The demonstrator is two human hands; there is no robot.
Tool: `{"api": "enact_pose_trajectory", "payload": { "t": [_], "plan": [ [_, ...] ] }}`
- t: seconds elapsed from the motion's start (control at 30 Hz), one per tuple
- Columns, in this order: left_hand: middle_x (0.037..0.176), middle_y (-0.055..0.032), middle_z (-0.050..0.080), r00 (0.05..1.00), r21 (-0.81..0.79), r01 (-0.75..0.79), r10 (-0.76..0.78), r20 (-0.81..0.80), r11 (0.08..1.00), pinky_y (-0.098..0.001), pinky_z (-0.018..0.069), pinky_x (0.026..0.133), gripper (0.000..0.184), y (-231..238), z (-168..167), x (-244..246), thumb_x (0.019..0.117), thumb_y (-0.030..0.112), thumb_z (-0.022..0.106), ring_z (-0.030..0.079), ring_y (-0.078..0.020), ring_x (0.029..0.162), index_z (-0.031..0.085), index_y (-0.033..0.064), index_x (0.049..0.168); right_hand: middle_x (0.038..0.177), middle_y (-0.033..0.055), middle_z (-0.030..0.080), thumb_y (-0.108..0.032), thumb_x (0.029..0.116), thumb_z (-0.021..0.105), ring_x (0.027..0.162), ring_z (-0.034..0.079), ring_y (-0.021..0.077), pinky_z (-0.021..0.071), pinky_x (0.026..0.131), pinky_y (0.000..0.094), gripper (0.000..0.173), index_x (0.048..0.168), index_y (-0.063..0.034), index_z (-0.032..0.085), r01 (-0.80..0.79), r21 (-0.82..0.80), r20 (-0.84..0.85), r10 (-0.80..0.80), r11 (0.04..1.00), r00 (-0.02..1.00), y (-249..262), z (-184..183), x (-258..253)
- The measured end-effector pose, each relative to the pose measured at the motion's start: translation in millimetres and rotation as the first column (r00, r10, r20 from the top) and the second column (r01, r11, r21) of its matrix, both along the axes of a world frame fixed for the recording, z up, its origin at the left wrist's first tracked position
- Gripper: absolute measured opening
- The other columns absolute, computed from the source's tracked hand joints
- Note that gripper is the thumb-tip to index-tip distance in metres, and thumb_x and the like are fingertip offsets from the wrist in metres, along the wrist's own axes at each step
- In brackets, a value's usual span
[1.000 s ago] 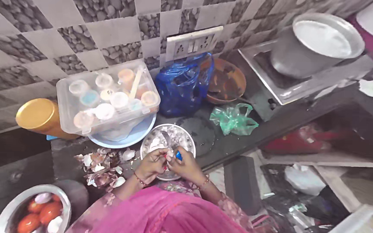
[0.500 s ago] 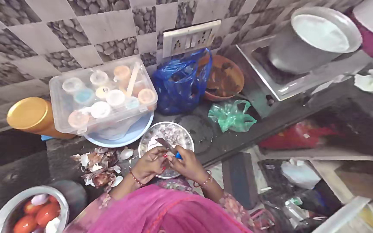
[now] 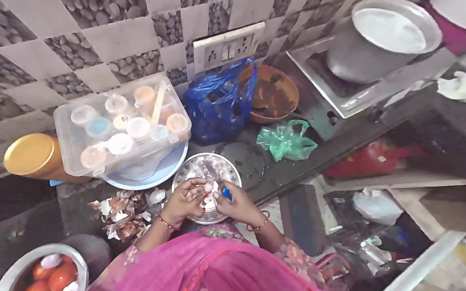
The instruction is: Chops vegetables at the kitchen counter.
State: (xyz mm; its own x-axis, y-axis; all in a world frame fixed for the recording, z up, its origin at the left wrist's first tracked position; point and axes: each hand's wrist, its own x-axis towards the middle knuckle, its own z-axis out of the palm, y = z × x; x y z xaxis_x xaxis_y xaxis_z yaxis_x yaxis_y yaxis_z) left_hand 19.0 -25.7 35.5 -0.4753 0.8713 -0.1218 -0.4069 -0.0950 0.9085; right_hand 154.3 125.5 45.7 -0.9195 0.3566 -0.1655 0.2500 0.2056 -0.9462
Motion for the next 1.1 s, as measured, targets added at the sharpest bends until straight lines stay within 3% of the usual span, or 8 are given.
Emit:
{"api": "enact_pose_trajectory", "payload": {
  "t": [0.1,0.23,0.33,0.5,0.63,0.83,0.97,1.1],
  "plan": [
    [0.111,0.0021,0.072,0.999,0.039,-0.013,0.015,-0.052,0.999,-0.0264,0.0596,0.085,0.06,2.8,-4.6,2.9,0.0629,-0.006,0.08,0.07,-0.0077,0.095,0.061,0.0024,0.119,0.072,-0.0036,0.052,-0.028,0.0974,0.058,0.061,0.051,0.0017,0.0463,0.06,0.0222,0.026,0.096,-0.0021,0.058,0.036,-0.149,0.05,-0.029,0.988,0.998,-5.6,-4.6,-4.6],
    [0.113,0.0011,0.072,0.997,0.061,-0.033,0.037,-0.068,0.998,-0.0264,0.0594,0.088,0.06,3.9,-6.9,6.2,0.0649,-0.007,0.08,0.07,-0.0075,0.096,0.06,-0.0016,0.121,0.07,-0.0052,0.05,-0.027,0.1006,0.053,0.059,0.049,0.0008,0.0441,0.057,0.0211,0.026,0.092,-0.0034,0.059,0.055,-0.177,0.042,-0.048,0.983,0.998,-10.8,-8.0,-11.6],
    [0.115,-0.0001,0.071,0.995,0.014,-0.039,0.04,-0.095,0.999,-0.0264,0.0598,0.087,0.057,0.6,-4.7,7.0,0.0695,-0.009,0.074,0.07,-0.0084,0.096,0.06,-0.0025,0.124,0.073,-0.0016,0.053,-0.023,0.1007,0.053,0.063,0.051,0.0037,0.0468,0.061,0.0246,0.025,0.097,0.0,0.061,0.042,-0.179,0.07,-0.029,0.983,0.997,-12.2,-7.9,-12.7],
    [0.104,0.0038,0.075,0.991,-0.017,-0.063,0.06,-0.116,0.998,-0.0228,0.0604,0.076,0.048,3.0,-13.9,2.4,0.0721,0.008,0.082,0.071,-0.0054,0.084,0.068,0.0072,0.117,0.082,0.0105,0.061,-0.023,0.1009,0.057,0.072,0.059,0.0158,0.0517,0.07,0.0367,0.03,0.104,0.0056,0.063,-0.005,-0.112,0.096,0.016,0.994,0.995,-4.5,-8.8,-13.0],
    [0.095,0.0032,0.076,0.998,-0.003,-0.066,0.066,0.006,0.998,-0.023,0.0599,0.068,0.048,8.4,-20.7,-2.1,0.0638,0.005,0.085,0.07,-0.0057,0.077,0.071,0.0129,0.109,0.078,0.0113,0.059,-0.028,0.1024,0.056,0.071,0.057,0.0182,0.0492,0.068,0.0392,0.034,0.098,0.0051,0.062,-0.017,-0.057,0.088,0.022,0.998,0.996,-0.3,-10.3,-16.9],
    [0.094,0.0034,0.074,0.999,-0.089,-0.041,0.04,-0.006,0.995,-0.0227,0.0593,0.063,0.045,17.2,-14.9,-6.4,0.066,0.005,0.08,0.069,-0.0053,0.074,0.067,0.0098,0.109,0.085,0.017,0.061,-0.029,0.104,0.054,0.078,0.06,0.0238,0.0504,0.074,0.0433,0.038,0.102,0.0077,0.062,-0.037,0.003,0.144,0.036,0.999,0.989,5.7,-8.5,-20.9],
    [0.095,0.0048,0.073,0.995,-0.163,-0.011,-0.006,-0.102,0.986,-0.0207,0.0584,0.071,0.043,22.3,-4.6,-14.6,0.0678,-0.003,0.07,0.068,-0.0029,0.08,0.064,0.004,0.11,0.083,0.0126,0.059,-0.027,0.1044,0.051,0.074,0.057,0.0192,0.0492,0.071,0.0394,0.035,0.101,0.0056,0.062,-0.029,-0.005,0.179,0.029,1.0,0.983,8.6,-2.2,-24.7],
    [0.098,0.0045,0.07,0.989,-0.207,0.038,-0.066,-0.133,0.978,-0.0198,0.0564,0.079,0.044,21.1,-7.7,-23.1,0.0706,-0.008,0.068,0.066,-0.0009,0.086,0.061,-0.0014,0.114,0.083,0.0095,0.058,-0.024,0.1046,0.05,0.074,0.055,0.0151,0.0485,0.071,0.0359,0.032,0.102,0.0049,0.063,-0.026,0.004,0.197,0.024,1.0,0.98,5.7,-10.2,-31.1]
  ]
}}
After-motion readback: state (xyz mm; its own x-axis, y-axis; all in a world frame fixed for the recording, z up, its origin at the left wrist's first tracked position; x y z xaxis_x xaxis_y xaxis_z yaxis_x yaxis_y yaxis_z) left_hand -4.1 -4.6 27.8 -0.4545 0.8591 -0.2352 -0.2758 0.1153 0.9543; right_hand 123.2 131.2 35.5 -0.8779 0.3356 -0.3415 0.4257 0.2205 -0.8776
